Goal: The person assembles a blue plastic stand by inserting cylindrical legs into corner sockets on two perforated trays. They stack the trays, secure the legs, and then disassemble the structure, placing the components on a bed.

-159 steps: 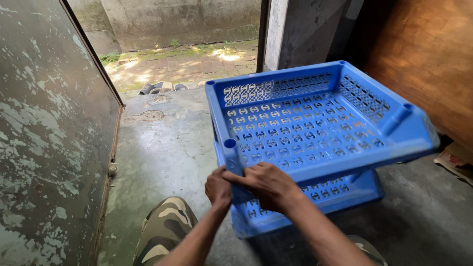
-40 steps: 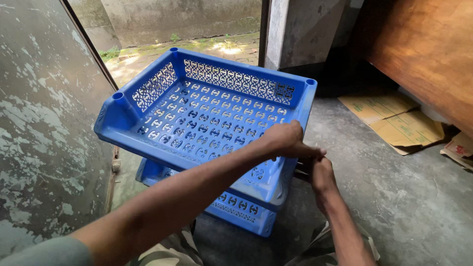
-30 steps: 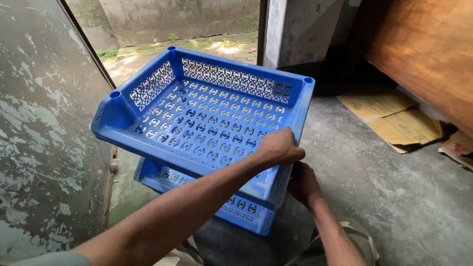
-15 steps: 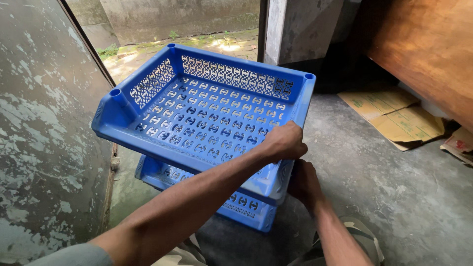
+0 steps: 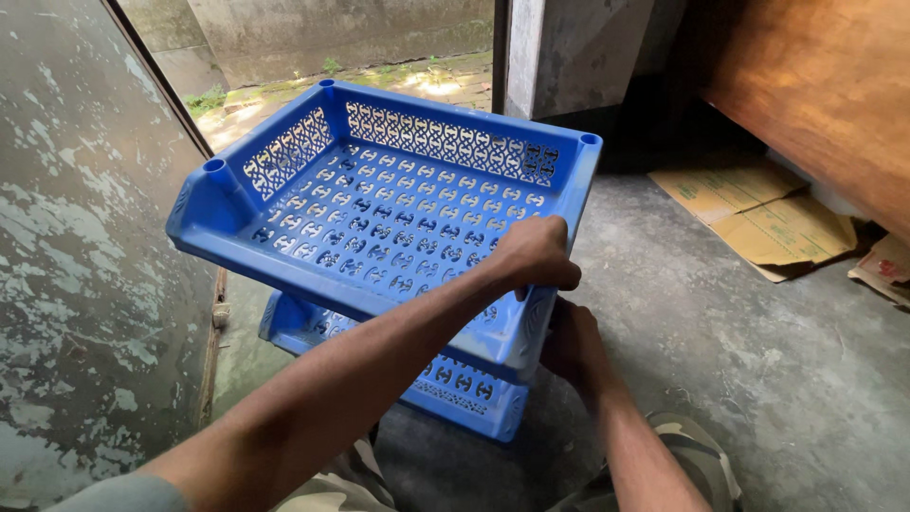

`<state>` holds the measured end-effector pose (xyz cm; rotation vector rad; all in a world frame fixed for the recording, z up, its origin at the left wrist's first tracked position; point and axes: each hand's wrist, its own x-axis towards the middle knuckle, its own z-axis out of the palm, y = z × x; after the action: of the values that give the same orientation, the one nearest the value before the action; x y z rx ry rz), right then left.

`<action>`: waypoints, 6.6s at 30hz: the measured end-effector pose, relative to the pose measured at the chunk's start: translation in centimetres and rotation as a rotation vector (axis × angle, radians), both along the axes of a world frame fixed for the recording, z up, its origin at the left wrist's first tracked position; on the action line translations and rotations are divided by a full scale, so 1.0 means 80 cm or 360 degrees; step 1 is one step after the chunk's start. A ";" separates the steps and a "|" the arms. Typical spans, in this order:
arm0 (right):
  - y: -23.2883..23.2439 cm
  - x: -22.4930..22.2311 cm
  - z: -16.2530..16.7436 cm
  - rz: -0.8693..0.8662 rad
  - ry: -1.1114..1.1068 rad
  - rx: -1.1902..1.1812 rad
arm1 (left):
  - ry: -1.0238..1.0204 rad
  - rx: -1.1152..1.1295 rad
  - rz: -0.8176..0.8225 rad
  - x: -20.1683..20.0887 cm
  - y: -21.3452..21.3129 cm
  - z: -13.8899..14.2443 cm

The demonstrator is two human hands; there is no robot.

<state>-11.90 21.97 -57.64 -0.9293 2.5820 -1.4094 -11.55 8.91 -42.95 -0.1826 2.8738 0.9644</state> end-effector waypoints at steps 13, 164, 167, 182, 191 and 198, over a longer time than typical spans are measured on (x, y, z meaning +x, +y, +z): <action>-0.080 0.096 -0.019 -0.0129 0.0078 -0.0052 | 0.0056 -0.0417 -0.0259 0.072 -0.082 -0.021; -0.173 0.212 0.102 -0.0700 -0.1807 -0.1451 | 0.1012 0.0790 0.1414 0.282 -0.252 -0.106; -0.164 0.214 0.111 -0.0498 -0.1748 -0.1469 | 0.0978 0.0684 0.1613 0.297 -0.255 -0.114; -0.109 0.061 0.094 -0.0943 -0.1232 -0.1324 | 0.0870 0.2532 0.1454 0.234 -0.170 -0.202; -0.064 0.061 0.113 -0.0585 -0.1369 -0.1089 | 0.0728 0.0990 0.0635 0.158 -0.021 -0.293; -0.064 0.069 0.115 -0.0559 -0.1380 -0.0836 | 0.1000 0.1259 0.0693 0.111 -0.011 -0.308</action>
<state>-6.35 16.84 -48.41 0.1738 1.7814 -2.0235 -2.64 7.99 -67.61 -0.5113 2.6660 2.5294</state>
